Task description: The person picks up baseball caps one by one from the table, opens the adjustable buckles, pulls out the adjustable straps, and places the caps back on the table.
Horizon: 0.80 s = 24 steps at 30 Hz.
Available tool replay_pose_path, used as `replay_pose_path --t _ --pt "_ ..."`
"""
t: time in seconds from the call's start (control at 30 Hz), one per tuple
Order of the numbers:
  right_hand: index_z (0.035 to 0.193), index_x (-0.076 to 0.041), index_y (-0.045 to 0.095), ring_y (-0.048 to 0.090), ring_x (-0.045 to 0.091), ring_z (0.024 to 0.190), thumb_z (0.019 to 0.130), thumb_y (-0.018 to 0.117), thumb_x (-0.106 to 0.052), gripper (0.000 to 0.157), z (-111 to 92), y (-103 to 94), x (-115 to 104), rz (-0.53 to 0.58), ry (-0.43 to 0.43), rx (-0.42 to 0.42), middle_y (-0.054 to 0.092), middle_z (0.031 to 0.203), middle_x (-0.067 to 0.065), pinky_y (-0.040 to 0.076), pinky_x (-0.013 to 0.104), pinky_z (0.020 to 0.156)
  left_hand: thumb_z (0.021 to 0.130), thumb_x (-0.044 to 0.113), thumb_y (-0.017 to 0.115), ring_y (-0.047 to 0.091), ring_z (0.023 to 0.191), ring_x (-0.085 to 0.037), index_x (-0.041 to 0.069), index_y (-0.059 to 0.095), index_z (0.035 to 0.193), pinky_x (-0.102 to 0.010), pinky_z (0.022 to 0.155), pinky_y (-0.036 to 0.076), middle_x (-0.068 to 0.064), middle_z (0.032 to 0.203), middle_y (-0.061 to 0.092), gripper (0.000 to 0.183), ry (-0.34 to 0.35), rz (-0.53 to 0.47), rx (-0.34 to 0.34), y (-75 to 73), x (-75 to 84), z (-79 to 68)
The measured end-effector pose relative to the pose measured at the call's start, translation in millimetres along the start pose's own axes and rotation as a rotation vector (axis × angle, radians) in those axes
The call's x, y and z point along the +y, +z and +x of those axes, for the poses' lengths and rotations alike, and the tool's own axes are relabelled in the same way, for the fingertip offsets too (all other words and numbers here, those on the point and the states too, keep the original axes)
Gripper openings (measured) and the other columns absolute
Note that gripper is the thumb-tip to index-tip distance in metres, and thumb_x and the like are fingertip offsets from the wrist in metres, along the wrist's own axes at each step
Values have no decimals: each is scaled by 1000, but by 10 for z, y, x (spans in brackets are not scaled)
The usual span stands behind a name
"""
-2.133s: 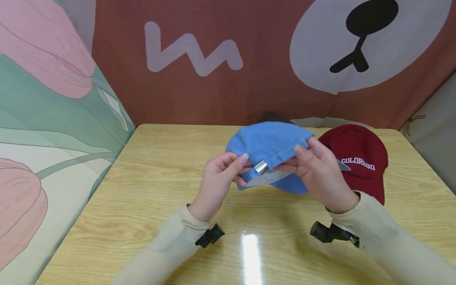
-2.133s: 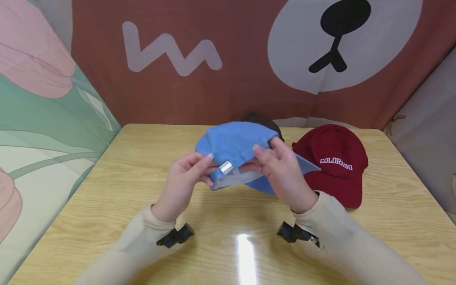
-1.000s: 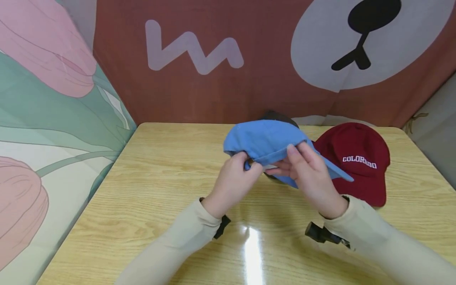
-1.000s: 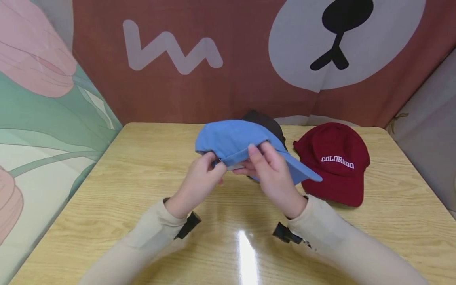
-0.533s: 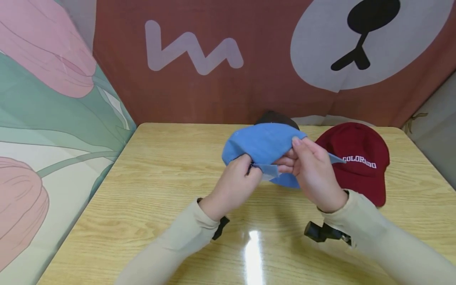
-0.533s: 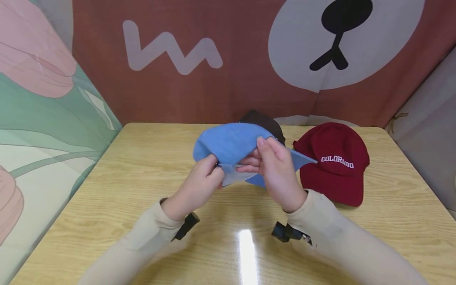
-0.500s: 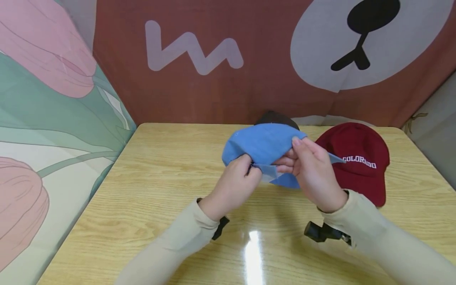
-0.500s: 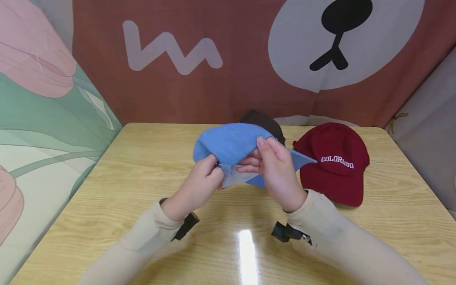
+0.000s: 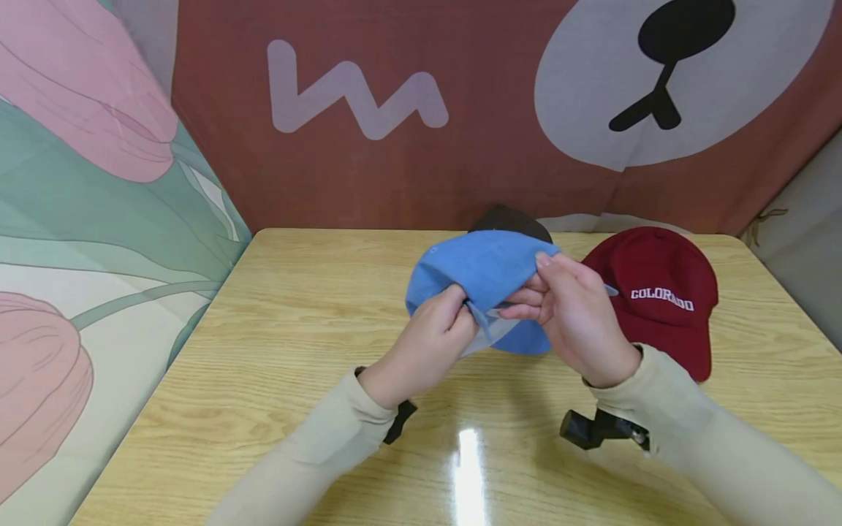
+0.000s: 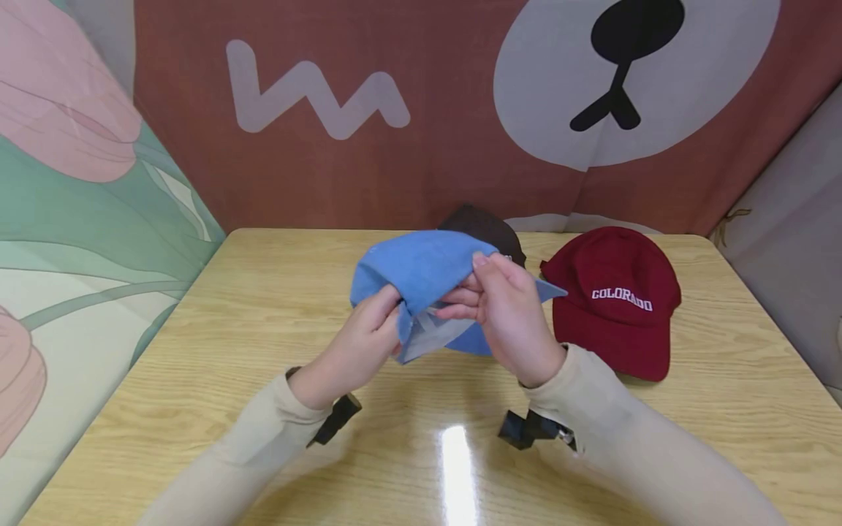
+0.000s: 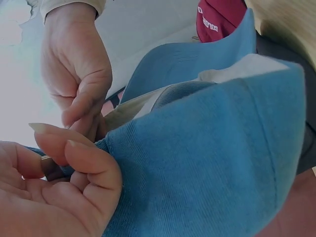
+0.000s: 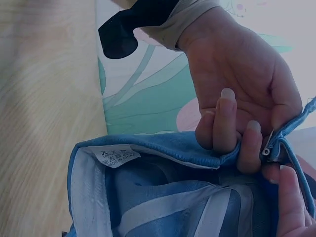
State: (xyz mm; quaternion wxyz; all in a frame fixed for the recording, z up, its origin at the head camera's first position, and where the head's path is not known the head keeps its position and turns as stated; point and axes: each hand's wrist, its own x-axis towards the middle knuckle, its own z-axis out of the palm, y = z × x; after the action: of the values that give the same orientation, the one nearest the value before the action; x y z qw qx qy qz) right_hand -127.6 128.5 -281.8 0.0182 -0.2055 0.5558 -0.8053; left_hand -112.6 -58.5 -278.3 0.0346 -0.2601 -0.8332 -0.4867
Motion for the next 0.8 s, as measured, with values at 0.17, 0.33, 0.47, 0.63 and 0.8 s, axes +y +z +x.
replay_pose_path --t 0.17,0.33,0.47,0.63,0.8 --pt "100 0 57 72 18 81 106 39 -16 25 7 -3 0 51 53 17 73 95 8 57 31 69 95 7 38 37 57 -14 5 42 79 -27 54 34 -2 67 37 17 -22 0 -30 -9 7 -8" --pt "95 0 54 72 17 78 106 38 -16 26 12 -1 -7 71 85 22 72 91 8 57 30 69 96 7 39 36 54 -15 6 42 79 -26 53 33 -4 66 38 17 -48 -13 -50 -12 9 -19" --pt "93 1 54 72 17 77 106 38 -16 27 13 12 -15 98 94 38 72 89 9 57 29 68 95 5 42 37 55 -14 6 43 80 -25 54 34 -3 67 37 15 -48 -2 -25 7 17 -22" --pt "98 1 53 71 17 72 106 40 -17 24 -25 51 -23 25 -26 53 69 85 8 57 29 64 90 10 46 37 54 -11 10 43 73 -25 51 33 1 64 38 17 -67 71 84 33 36 -32" --pt "100 2 53 69 16 69 106 40 -15 21 -57 78 -33 -34 -148 42 67 85 7 57 27 64 87 17 46 31 48 -12 13 36 64 -27 48 29 1 58 35 26 -150 107 78 23 35 -22"
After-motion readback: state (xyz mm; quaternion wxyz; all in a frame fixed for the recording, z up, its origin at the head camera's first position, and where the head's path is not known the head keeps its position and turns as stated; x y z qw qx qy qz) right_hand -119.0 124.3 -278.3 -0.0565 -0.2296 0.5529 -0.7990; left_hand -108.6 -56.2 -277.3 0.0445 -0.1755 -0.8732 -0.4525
